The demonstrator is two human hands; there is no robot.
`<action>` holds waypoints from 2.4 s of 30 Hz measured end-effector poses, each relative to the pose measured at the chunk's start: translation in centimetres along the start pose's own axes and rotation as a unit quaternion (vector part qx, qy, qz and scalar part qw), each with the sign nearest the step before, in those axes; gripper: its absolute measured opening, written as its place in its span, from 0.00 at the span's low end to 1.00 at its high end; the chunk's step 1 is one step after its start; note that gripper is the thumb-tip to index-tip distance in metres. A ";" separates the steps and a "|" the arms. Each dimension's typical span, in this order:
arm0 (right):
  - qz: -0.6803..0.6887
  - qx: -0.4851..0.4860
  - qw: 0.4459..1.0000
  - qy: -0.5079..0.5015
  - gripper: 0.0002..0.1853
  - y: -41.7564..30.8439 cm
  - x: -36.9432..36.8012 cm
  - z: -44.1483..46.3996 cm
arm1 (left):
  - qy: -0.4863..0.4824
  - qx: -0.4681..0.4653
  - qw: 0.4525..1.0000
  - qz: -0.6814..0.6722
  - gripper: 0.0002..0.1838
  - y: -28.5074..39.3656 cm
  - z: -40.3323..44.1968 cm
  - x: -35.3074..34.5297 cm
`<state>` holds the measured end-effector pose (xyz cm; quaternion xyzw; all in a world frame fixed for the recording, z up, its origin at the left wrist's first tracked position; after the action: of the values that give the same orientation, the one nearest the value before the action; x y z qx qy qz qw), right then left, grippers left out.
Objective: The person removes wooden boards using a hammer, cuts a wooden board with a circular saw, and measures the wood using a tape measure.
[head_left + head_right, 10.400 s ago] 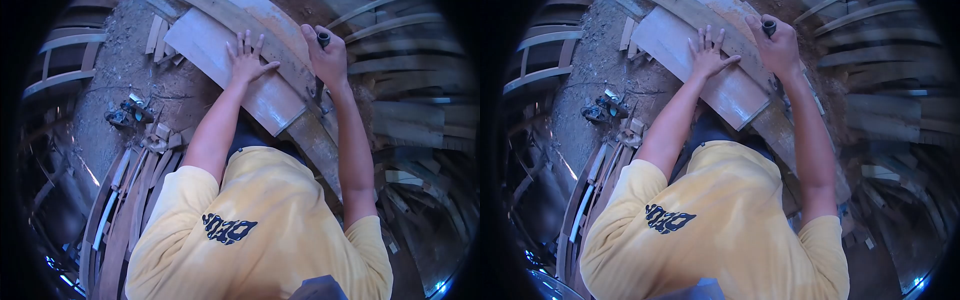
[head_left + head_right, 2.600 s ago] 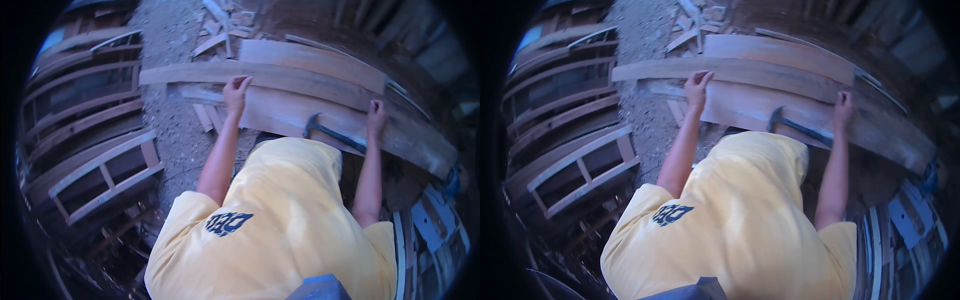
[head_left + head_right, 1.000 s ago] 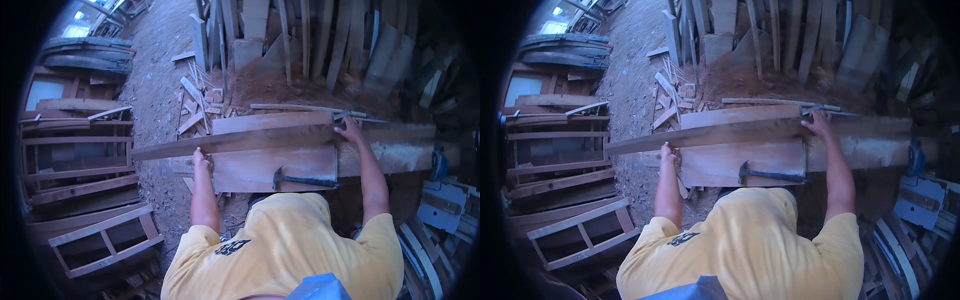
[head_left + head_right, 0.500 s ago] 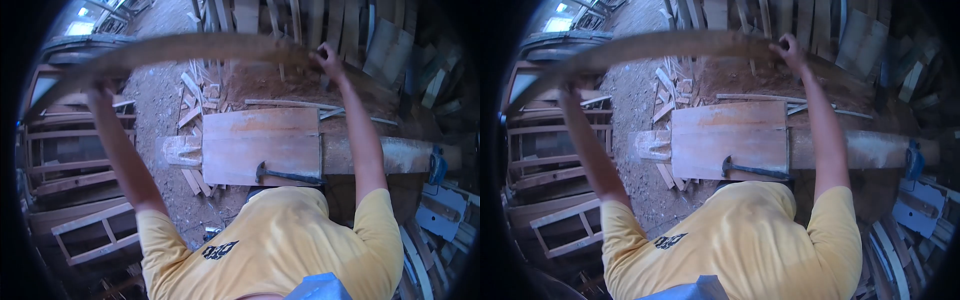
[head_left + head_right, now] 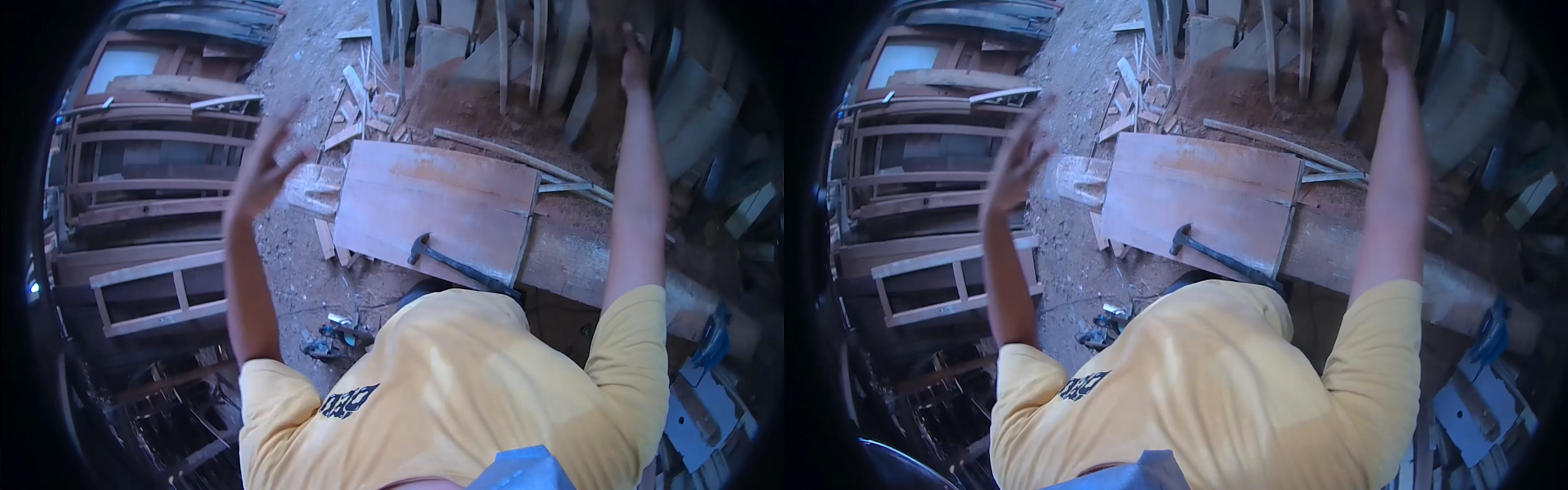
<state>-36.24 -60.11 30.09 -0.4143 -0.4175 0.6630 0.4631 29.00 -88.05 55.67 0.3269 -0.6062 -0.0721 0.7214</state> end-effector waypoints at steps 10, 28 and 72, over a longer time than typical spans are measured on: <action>-0.294 -0.202 0.934 0.009 0.40 0.1 6.0 13.0 | 0.018 0.521 0.812 -0.262 0.44 -8.3 -34.2 -24.3; -0.344 -0.154 0.813 -0.444 0.21 -4.6 1.1 -47.9 | -0.181 0.684 0.676 -0.204 0.41 -7.4 -59.2 -42.0; -0.381 -0.405 0.794 0.246 0.16 -3.2 53.5 -75.2 | -0.508 0.164 0.845 0.011 0.23 21.0 -5.3 -52.5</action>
<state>22.82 4.69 1.20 -0.5205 -0.6436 0.0794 0.5554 14.32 -43.41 23.68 0.3517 -0.8944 -0.1196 0.2490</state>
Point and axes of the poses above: each hand's wrist, its own z-axis towards the middle knuckle, its own x-axis out of the back of the hand, y = z × x, the point moved 2 cm from there along z, towards the middle knuckle, and after that the axes turned 1 degree about y, right-handed, at the moved point
